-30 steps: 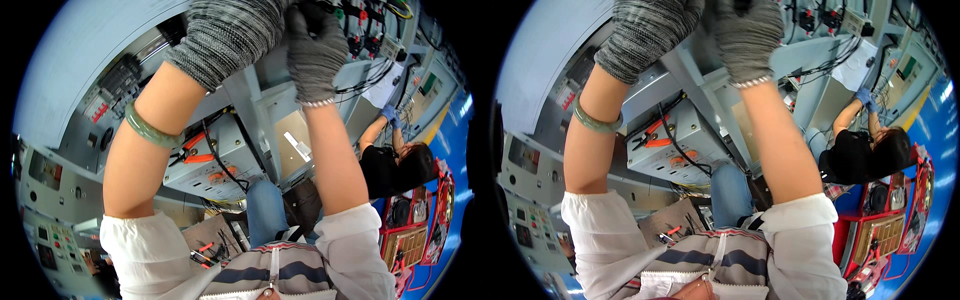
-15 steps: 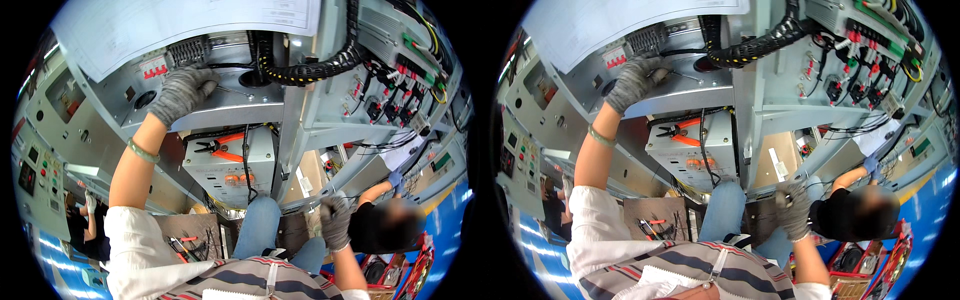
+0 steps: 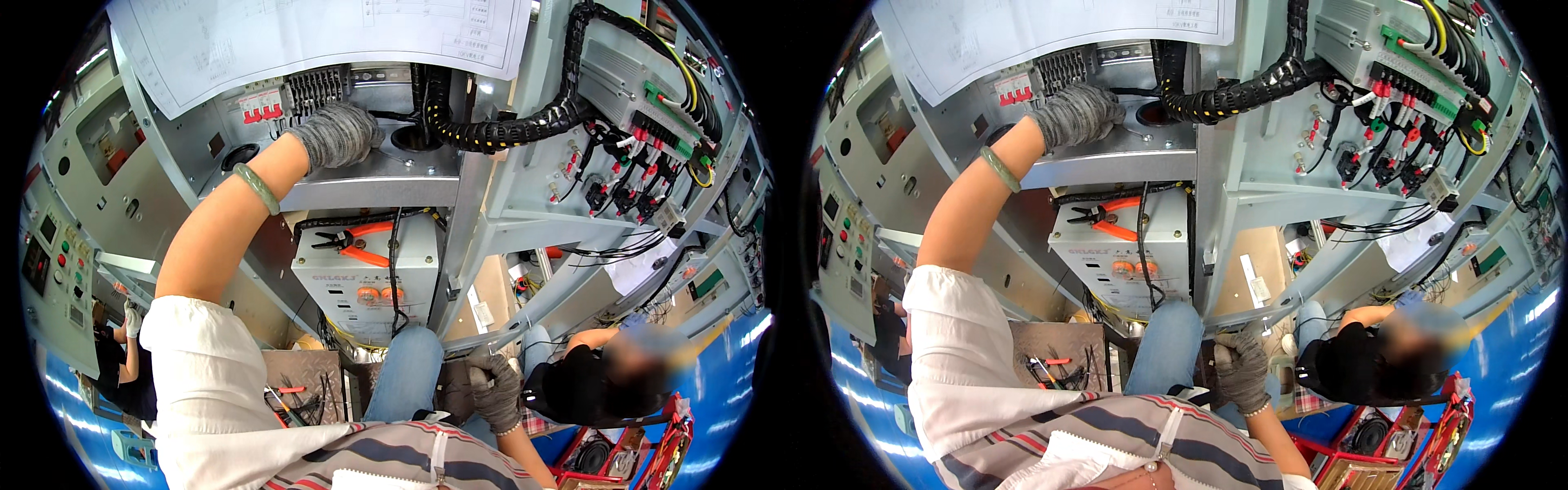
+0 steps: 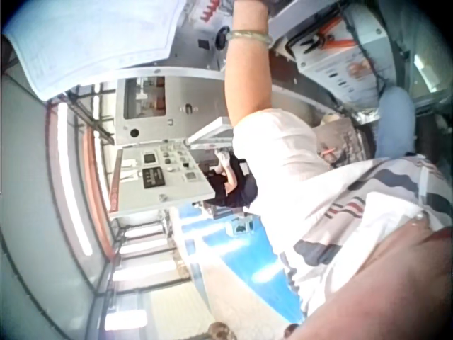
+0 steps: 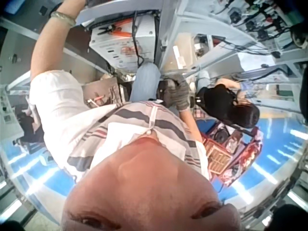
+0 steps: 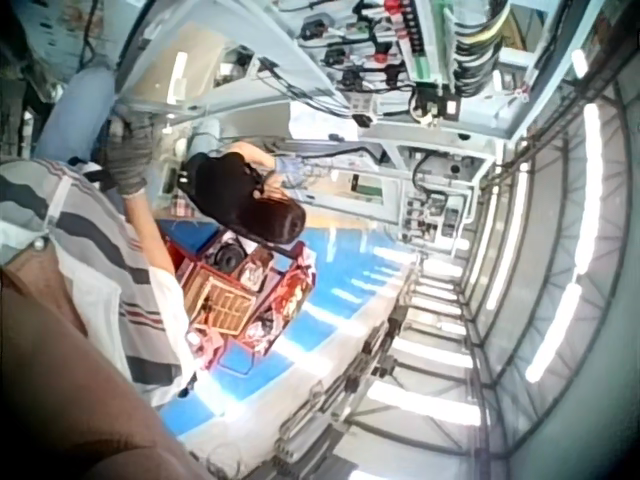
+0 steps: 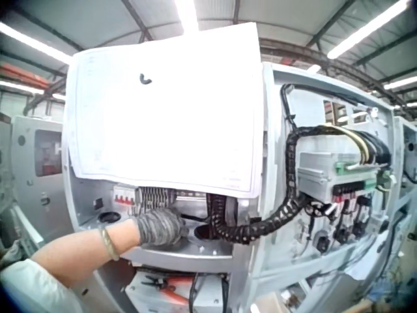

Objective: The person works inside an open electrical cabinet, handling and connecting multiple wires to terminal blocks. They use a screwdriver to tighten connections and organize the wiring within the panel.

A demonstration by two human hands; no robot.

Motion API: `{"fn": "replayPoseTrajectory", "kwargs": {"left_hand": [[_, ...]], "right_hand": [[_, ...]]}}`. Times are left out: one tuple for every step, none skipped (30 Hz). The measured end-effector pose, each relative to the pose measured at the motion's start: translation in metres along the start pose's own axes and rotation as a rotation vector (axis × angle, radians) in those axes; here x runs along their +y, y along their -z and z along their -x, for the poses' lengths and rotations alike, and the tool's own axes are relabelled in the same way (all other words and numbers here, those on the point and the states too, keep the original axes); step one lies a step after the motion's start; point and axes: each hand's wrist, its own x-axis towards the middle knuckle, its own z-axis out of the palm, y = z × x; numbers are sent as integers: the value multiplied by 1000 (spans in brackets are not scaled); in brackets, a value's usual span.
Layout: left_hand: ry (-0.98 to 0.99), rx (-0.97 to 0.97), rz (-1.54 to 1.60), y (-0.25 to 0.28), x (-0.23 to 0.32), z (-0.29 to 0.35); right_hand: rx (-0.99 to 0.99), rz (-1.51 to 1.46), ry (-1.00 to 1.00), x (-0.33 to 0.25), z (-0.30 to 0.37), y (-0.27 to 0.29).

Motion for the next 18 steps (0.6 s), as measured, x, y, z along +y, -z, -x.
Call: {"fn": "replayPoseTrajectory", "kwargs": {"left_hand": [[4, 1, 32, -2, -3, 1], [6, 4, 65, -3, -5, 1], [-4, -10, 80, -3, -7, 1], [-5, 74, 91, -4, -9, 4], [-9, 157, 102, -8, -9, 9], [-21, 243, 113, -1, 0, 13], [86, 202, 103, 7, 9, 21], [53, 324, 67, 10, 12, 30], [19, 447, 32, 10, 12, 41], [-22, 567, 3, 13, 18, 48], [-58, 528, 41, 18, 27, 54], [-109, 495, 88, 30, 42, 55], [-156, 453, 129, 43, 57, 59], [-156, 382, 269, 52, 74, 62], [-214, 386, 424, 53, 86, 60], [-274, 380, 580, 53, 96, 56], [-289, 362, 689, 56, 105, 55], [-303, 343, 797, 60, 113, 53]], "right_hand": [[3, 6, 40, 1, 0, 1], [8, 13, 79, 2, -2, 4], [11, 19, 119, 3, -3, 6], [22, 8, 116, 1, -4, 8], [35, -4, 113, -1, -5, 9], [55, -14, 105, -1, -6, 12], [72, -5, 96, 1, -8, 14], [74, -1, 91, 0, -11, 17], [78, 4, 87, -3, -15, 22], [82, 11, 74, -7, -20, 26], [66, 49, 87, -14, -28, 32], [60, 77, 57, -13, -32, 40], [82, 111, 147, -17, -39, 44], [97, 149, 234, -24, -47, 49], [114, 219, 290, -36, -57, 54], [128, 289, 339, -49, -67, 56], [153, 262, 391, -72, -79, 58], [179, 237, 443, -90, -90, 58]]}}
